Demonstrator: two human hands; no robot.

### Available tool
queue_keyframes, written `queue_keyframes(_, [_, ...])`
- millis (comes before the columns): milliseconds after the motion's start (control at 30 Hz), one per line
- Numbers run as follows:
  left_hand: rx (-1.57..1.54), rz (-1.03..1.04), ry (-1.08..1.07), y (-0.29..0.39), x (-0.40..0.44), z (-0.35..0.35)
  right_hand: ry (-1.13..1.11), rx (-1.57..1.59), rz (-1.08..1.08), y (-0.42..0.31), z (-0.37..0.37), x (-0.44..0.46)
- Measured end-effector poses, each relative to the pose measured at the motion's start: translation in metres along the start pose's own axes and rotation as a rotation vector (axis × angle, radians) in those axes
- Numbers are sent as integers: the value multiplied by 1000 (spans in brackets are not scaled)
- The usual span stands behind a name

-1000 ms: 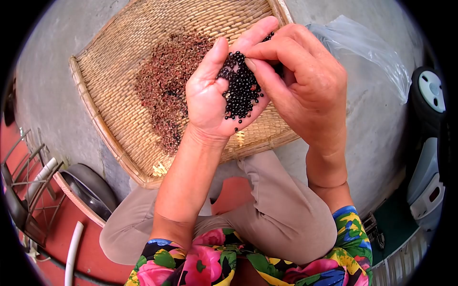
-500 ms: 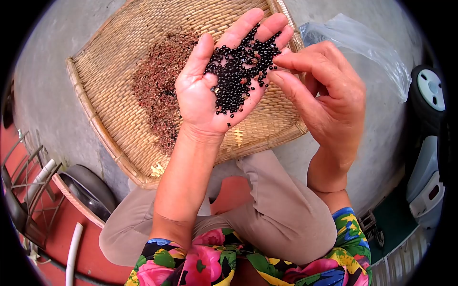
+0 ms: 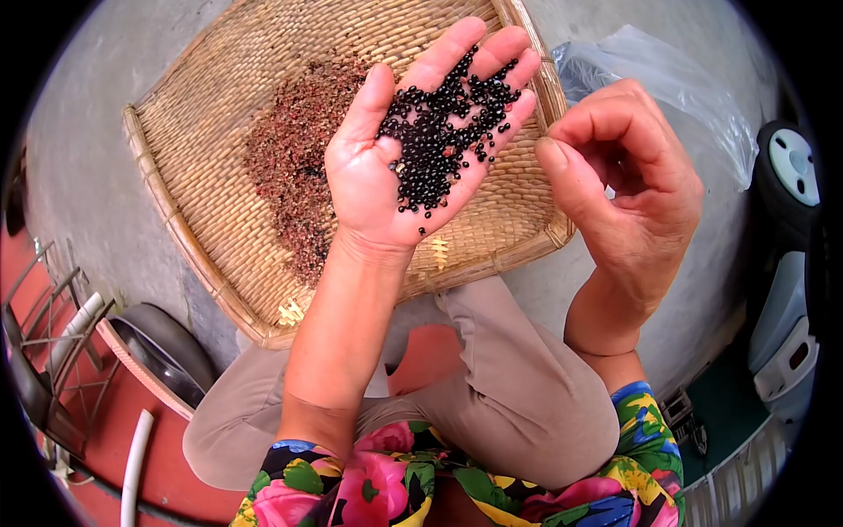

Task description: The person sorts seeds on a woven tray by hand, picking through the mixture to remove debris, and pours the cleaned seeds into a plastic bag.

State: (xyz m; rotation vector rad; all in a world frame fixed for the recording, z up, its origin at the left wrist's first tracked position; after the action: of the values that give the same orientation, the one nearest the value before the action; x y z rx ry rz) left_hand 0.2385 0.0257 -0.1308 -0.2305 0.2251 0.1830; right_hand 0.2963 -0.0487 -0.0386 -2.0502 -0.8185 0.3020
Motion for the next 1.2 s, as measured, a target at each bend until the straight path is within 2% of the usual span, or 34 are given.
queue_keyframes(33, [-9, 11, -1, 3, 0, -1, -1, 0, -1, 3, -6, -1])
queue_keyframes(100, [-19, 21, -1, 2, 1, 5, -325, -193, -99, 2, 16, -9])
queue_keyframes(167, [112, 70, 210, 4, 0, -1, -321, -208, -120, 3, 26, -10])
queue_keyframes(200, [112, 69, 209, 5, 0, -6, -132, -181, -128, -3, 16, -4])
queue_keyframes(233, [12, 17, 73, 1, 0, -3, 56, -153, -133, -8, 6, -1])
queue_keyframes(267, [-87, -36, -61, -2, -1, 2, 56, -151, -131, -9, 11, 2])
queue_keyframes(333, [-100, -77, -119, -2, -3, 2, 103, -212, -178, -17, 14, 8])
queue_keyframes(433, [-13, -75, -138, -2, -3, 5, 35, -265, -236, -21, 25, 10])
queue_keyframes(533, [-63, -123, -158, -6, -4, 2, 36, -253, -268, -20, 28, 9])
queue_keyframes(600, [-310, -187, -259, -10, -5, 14, 30, -245, -291, -22, 24, 6])
queue_keyframes(633, [-308, -185, -260, -12, -6, 18, 22, -161, -241, -21, 18, 5])
queue_keyframes(700, [-19, -10, -18, -4, -3, 3, 11, -77, -196, -15, 10, 3])
queue_keyframes(800, [-26, -1, -9, -3, -2, 5, 35, 77, 14, 7, -1, 2])
queue_keyframes(967, [-74, 1, 4, -2, -1, 7, 31, 119, -36, 4, -1, -3])
queue_keyframes(1033, [103, 62, 214, 3, 0, 0, 20, 164, -35, 6, 2, -6])
queue_keyframes(1100, [120, 75, 213, 5, 1, -1, -56, 56, -124, 0, 12, -7])
queue_keyframes(1167, [206, 72, 104, 4, 2, 6, -47, 8, -59, -2, 20, -6])
queue_keyframes(1200, [-91, 63, -26, 4, 4, 12, -52, -71, -152, -11, 26, -6])
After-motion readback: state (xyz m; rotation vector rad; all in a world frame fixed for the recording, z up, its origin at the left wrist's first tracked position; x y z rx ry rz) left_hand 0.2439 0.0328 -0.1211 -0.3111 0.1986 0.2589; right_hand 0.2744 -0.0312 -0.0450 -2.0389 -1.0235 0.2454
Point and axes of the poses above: each hand's wrist, its own x-axis towards the middle knuckle, its own z-axis out of the palm, y = z × x, the point moved 10 cm from there along x, towards the middle knuckle, and after that the axes turned 9 degrees about -x, right-handed, at the moved point
